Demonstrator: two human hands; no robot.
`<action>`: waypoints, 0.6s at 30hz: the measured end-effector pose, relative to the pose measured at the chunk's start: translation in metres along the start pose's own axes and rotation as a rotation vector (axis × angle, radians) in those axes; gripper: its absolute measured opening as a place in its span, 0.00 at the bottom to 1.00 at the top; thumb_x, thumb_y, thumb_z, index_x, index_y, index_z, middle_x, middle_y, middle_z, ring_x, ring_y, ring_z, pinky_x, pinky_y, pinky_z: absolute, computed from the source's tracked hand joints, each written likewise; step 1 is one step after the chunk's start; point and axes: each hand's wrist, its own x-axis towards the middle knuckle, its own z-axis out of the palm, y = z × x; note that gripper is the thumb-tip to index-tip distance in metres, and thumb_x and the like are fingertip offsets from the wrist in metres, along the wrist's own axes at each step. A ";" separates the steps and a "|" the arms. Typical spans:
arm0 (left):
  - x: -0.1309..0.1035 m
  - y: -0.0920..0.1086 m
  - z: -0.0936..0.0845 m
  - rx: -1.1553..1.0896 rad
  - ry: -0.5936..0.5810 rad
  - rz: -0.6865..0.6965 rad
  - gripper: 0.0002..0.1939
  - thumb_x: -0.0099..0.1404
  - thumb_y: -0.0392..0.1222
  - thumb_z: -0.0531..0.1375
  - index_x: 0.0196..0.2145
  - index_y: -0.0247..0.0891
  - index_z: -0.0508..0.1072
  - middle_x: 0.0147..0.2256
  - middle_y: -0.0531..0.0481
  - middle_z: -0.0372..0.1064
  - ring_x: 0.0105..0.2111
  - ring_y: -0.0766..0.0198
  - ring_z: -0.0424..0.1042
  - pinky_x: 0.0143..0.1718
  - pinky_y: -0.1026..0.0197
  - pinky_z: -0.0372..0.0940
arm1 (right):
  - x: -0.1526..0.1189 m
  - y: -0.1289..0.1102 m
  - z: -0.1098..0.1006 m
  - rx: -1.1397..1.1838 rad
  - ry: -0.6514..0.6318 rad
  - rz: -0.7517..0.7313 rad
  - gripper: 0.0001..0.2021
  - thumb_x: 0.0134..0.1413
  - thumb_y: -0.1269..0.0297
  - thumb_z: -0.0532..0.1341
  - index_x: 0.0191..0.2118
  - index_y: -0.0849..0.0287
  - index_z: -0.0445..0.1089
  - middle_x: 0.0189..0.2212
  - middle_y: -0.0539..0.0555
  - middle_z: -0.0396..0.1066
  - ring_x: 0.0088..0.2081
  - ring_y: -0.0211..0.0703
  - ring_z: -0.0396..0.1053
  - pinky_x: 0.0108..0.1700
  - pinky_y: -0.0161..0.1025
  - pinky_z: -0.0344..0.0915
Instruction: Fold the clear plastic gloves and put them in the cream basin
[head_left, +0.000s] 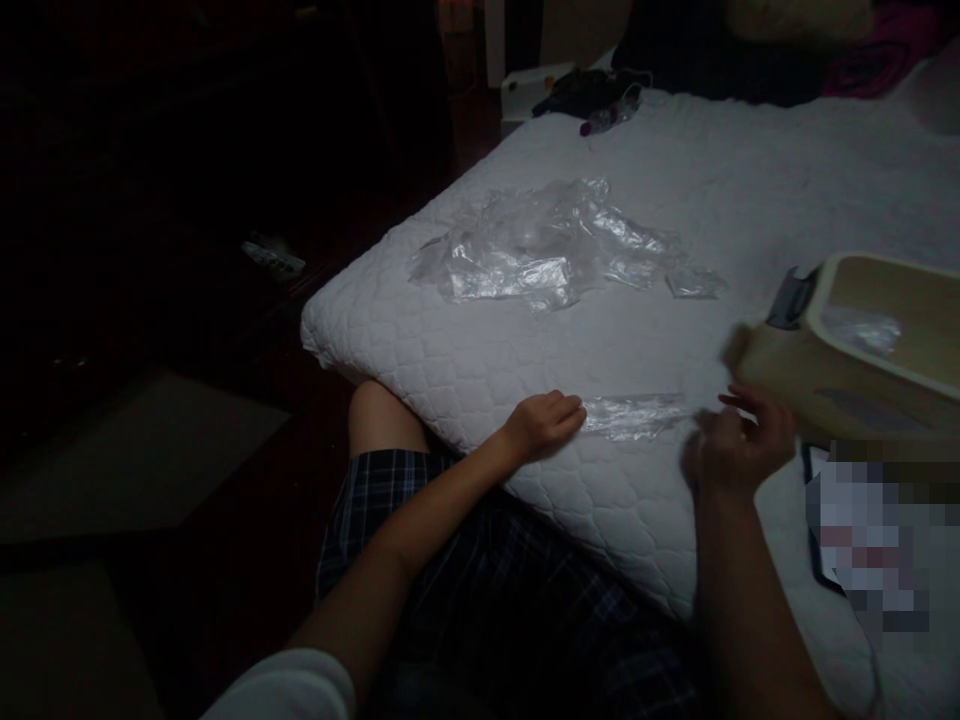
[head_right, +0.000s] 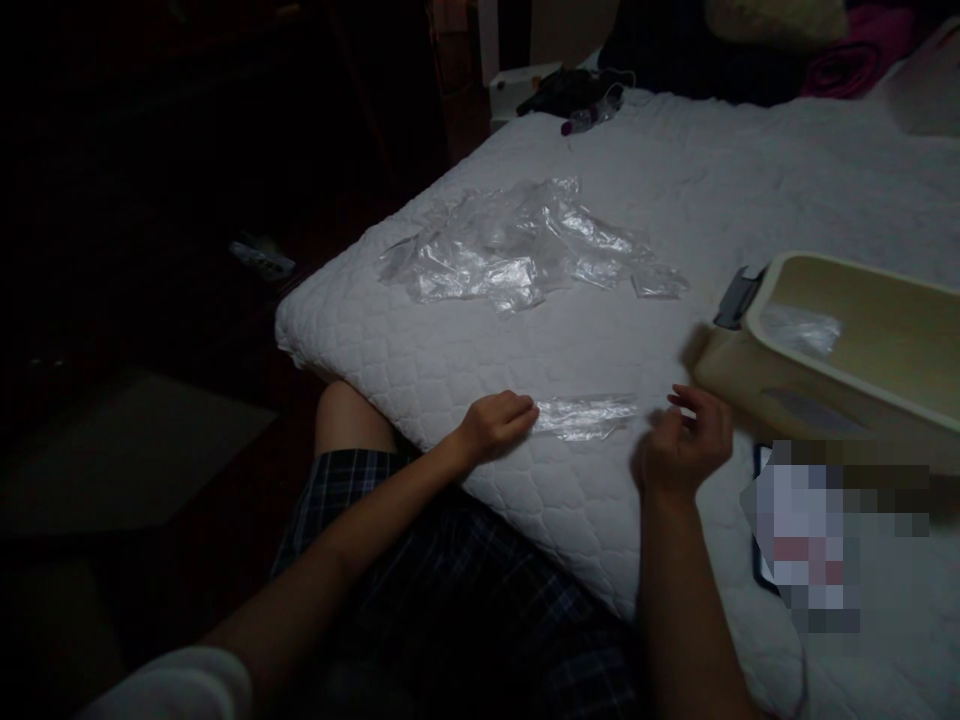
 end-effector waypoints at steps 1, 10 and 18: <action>0.000 0.000 0.000 0.000 -0.007 0.011 0.12 0.69 0.39 0.49 0.35 0.39 0.72 0.41 0.41 0.72 0.35 0.62 0.69 0.34 0.59 0.62 | -0.004 -0.002 -0.002 -0.075 -0.006 -0.079 0.15 0.54 0.62 0.56 0.47 0.49 0.71 0.46 0.58 0.70 0.49 0.58 0.69 0.45 0.57 0.69; 0.001 0.002 0.000 0.289 -0.051 0.194 0.13 0.70 0.36 0.47 0.38 0.38 0.72 0.40 0.42 0.73 0.32 0.62 0.68 0.29 0.60 0.59 | -0.039 -0.043 0.012 -0.278 -0.529 -0.542 0.32 0.58 0.60 0.57 0.67 0.55 0.52 0.64 0.61 0.56 0.64 0.59 0.54 0.62 0.58 0.55; -0.002 0.000 0.002 0.549 0.004 0.291 0.13 0.71 0.35 0.47 0.37 0.35 0.70 0.36 0.44 0.72 0.32 0.64 0.69 0.29 0.62 0.62 | -0.055 -0.035 0.021 -0.524 -0.596 -0.682 0.36 0.64 0.54 0.49 0.70 0.63 0.35 0.67 0.67 0.47 0.67 0.58 0.45 0.64 0.61 0.46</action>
